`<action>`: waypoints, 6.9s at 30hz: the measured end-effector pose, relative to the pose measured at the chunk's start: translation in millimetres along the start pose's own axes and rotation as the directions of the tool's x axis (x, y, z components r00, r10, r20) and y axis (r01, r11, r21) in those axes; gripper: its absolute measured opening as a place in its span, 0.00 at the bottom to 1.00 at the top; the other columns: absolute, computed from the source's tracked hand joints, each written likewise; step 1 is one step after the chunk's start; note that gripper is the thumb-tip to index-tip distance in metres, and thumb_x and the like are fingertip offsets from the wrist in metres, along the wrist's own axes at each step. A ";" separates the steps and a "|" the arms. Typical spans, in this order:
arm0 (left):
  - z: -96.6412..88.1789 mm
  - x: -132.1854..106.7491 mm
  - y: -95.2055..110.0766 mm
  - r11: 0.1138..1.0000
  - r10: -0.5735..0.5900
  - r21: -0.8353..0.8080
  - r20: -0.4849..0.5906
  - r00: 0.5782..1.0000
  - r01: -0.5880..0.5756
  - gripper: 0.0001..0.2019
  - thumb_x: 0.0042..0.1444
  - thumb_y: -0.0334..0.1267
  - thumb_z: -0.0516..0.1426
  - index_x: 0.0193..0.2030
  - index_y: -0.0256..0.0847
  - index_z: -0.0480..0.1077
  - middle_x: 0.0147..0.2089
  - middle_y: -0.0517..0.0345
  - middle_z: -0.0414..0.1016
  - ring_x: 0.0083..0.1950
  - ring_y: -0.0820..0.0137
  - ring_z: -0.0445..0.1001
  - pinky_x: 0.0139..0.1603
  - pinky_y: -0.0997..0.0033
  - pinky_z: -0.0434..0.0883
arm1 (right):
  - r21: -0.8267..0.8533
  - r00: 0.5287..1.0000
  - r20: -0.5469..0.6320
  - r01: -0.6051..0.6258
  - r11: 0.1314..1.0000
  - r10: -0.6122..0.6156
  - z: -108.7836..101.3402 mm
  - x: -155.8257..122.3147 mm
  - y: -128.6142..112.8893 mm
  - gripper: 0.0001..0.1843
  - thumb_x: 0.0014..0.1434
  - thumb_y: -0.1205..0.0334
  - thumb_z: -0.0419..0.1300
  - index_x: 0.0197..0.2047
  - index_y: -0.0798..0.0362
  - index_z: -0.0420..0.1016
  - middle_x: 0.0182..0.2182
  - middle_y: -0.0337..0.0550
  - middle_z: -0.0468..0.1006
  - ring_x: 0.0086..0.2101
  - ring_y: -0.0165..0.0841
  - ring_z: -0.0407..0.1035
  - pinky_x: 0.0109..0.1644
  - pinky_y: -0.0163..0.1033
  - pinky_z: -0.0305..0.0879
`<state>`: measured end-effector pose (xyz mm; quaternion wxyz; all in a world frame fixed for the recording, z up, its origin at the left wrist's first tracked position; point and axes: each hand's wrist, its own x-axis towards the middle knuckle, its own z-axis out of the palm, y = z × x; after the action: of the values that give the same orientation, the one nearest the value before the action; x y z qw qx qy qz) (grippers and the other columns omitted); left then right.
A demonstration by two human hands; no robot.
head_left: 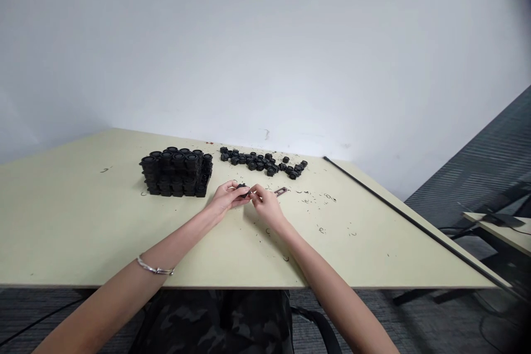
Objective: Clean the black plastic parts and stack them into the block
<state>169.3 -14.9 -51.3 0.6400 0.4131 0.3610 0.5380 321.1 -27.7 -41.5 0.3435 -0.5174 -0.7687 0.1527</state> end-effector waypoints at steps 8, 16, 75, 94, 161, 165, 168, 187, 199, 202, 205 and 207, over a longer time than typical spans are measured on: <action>1.9 -1.6 1.9 0.998 0.020 0.057 0.043 0.999 -0.023 0.16 0.39 0.35 0.68 0.33 0.37 0.66 0.31 0.57 0.76 0.35 0.73 0.77 0.46 0.68 0.75 | 0.348 0.978 0.198 -0.137 0.927 0.070 -1.4 1.4 2.7 0.06 0.57 0.60 0.50 0.39 0.49 0.63 0.17 0.30 0.67 0.20 0.26 0.57 0.29 0.31 0.55; -3.1 3.9 -1.6 0.996 -0.038 -0.078 0.040 0.998 0.041 0.13 0.43 0.35 0.66 0.32 0.37 0.66 0.34 0.55 0.77 0.36 0.71 0.77 0.46 0.66 0.75 | 0.208 0.992 0.115 -0.070 0.976 0.047 1.7 -1.6 0.4 0.11 0.60 0.58 0.48 0.43 0.49 0.66 0.20 0.34 0.70 0.24 0.29 0.62 0.31 0.32 0.55; 2.4 0.2 3.0 0.994 -0.051 0.099 -0.019 0.999 0.052 0.18 0.39 0.44 0.66 0.27 0.38 0.62 0.25 0.61 0.72 0.27 0.76 0.72 0.37 0.71 0.69 | -0.286 0.997 0.068 -0.018 0.958 0.039 -0.8 -2.2 -3.8 0.17 0.64 0.57 0.45 0.46 0.45 0.74 0.36 0.43 0.80 0.34 0.35 0.71 0.32 0.34 0.53; 0.9 2.5 4.7 0.990 -0.077 0.115 0.004 0.997 0.076 0.18 0.39 0.44 0.67 0.29 0.38 0.63 0.26 0.60 0.73 0.28 0.76 0.72 0.37 0.72 0.69 | -0.285 0.993 0.110 -0.004 0.958 0.037 6.2 -2.0 2.0 0.15 0.64 0.57 0.45 0.44 0.49 0.71 0.33 0.43 0.78 0.32 0.33 0.70 0.32 0.33 0.52; 1.6 1.2 2.8 0.980 -0.032 0.197 0.126 0.991 0.006 0.23 0.47 0.56 0.59 0.37 0.36 0.69 0.30 0.57 0.70 0.32 0.74 0.69 0.36 0.72 0.66 | 0.072 0.959 -0.229 0.189 0.979 -0.168 7.3 0.0 5.1 0.14 0.59 0.54 0.55 0.43 0.54 0.65 0.37 0.44 0.69 0.34 0.32 0.64 0.37 0.37 0.60; 4.4 -0.6 3.7 0.978 0.004 0.207 0.129 0.992 -0.031 0.23 0.46 0.57 0.59 0.34 0.35 0.68 0.29 0.58 0.69 0.31 0.75 0.67 0.36 0.72 0.65 | 0.053 0.961 -0.224 0.177 0.983 -0.161 6.3 -0.3 5.6 0.14 0.58 0.53 0.55 0.41 0.54 0.65 0.36 0.44 0.70 0.33 0.32 0.64 0.36 0.37 0.60; 5.3 -1.5 4.9 0.977 0.023 0.208 0.150 0.988 -0.054 0.22 0.47 0.56 0.59 0.33 0.36 0.67 0.29 0.59 0.67 0.31 0.75 0.66 0.35 0.74 0.65 | 0.022 0.960 -0.224 0.177 0.984 -0.168 6.6 -0.4 7.5 0.14 0.58 0.52 0.56 0.41 0.54 0.66 0.36 0.44 0.71 0.34 0.33 0.64 0.36 0.38 0.60; -16.0 -38.7 69.2 0.388 0.724 0.804 0.037 0.689 -0.450 0.21 0.50 0.40 0.59 0.51 0.44 0.64 0.46 0.53 0.72 0.47 0.65 0.71 0.53 0.64 0.65 | -0.173 0.946 -0.224 0.200 0.964 -0.236 7.9 -1.7 9.7 0.23 0.61 0.72 0.44 0.59 0.54 0.59 0.45 0.52 0.71 0.44 0.40 0.62 0.46 0.46 0.63; -133.9 -82.8 120.9 -0.246 0.799 0.960 0.279 0.533 -0.134 0.15 0.51 0.38 0.54 0.47 0.41 0.66 0.46 0.51 0.72 0.53 0.60 0.66 0.56 0.57 0.61 | -0.153 0.925 -0.114 0.344 0.926 -0.363 17.6 -4.5 4.3 0.17 0.61 0.74 0.44 0.48 0.55 0.68 0.39 0.48 0.74 0.39 0.37 0.61 0.43 0.41 0.60; -143.8 -80.5 121.5 -0.293 0.726 0.941 0.335 0.600 -0.171 0.15 0.51 0.37 0.54 0.46 0.42 0.65 0.45 0.52 0.72 0.53 0.60 0.66 0.56 0.56 0.60 | -0.173 0.919 -0.102 0.362 0.916 -0.382 16.7 -5.0 3.7 0.17 0.60 0.75 0.44 0.47 0.55 0.68 0.38 0.48 0.74 0.38 0.38 0.61 0.42 0.41 0.59; -147.0 -75.2 120.9 -0.350 0.666 0.922 0.367 0.650 -0.163 0.14 0.51 0.36 0.53 0.46 0.42 0.66 0.44 0.52 0.73 0.54 0.59 0.65 0.59 0.53 0.56 | -0.167 0.915 -0.089 0.375 0.912 -0.393 16.1 -5.6 2.3 0.17 0.60 0.75 0.44 0.47 0.55 0.68 0.37 0.48 0.73 0.38 0.37 0.61 0.42 0.41 0.59; -147.7 -71.1 121.5 -0.377 0.640 0.915 0.370 0.673 -0.145 0.14 0.50 0.36 0.52 0.46 0.43 0.66 0.45 0.51 0.74 0.55 0.58 0.64 0.60 0.51 0.53 | -0.160 0.913 -0.079 0.385 0.909 -0.401 15.6 -6.3 1.0 0.17 0.60 0.75 0.44 0.47 0.55 0.67 0.38 0.48 0.73 0.39 0.37 0.61 0.42 0.40 0.58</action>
<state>-23.5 -54.6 2.6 -0.2245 0.7393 0.5468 0.3225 312.5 -31.1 -55.6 0.3717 -0.3824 -0.8459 -0.0032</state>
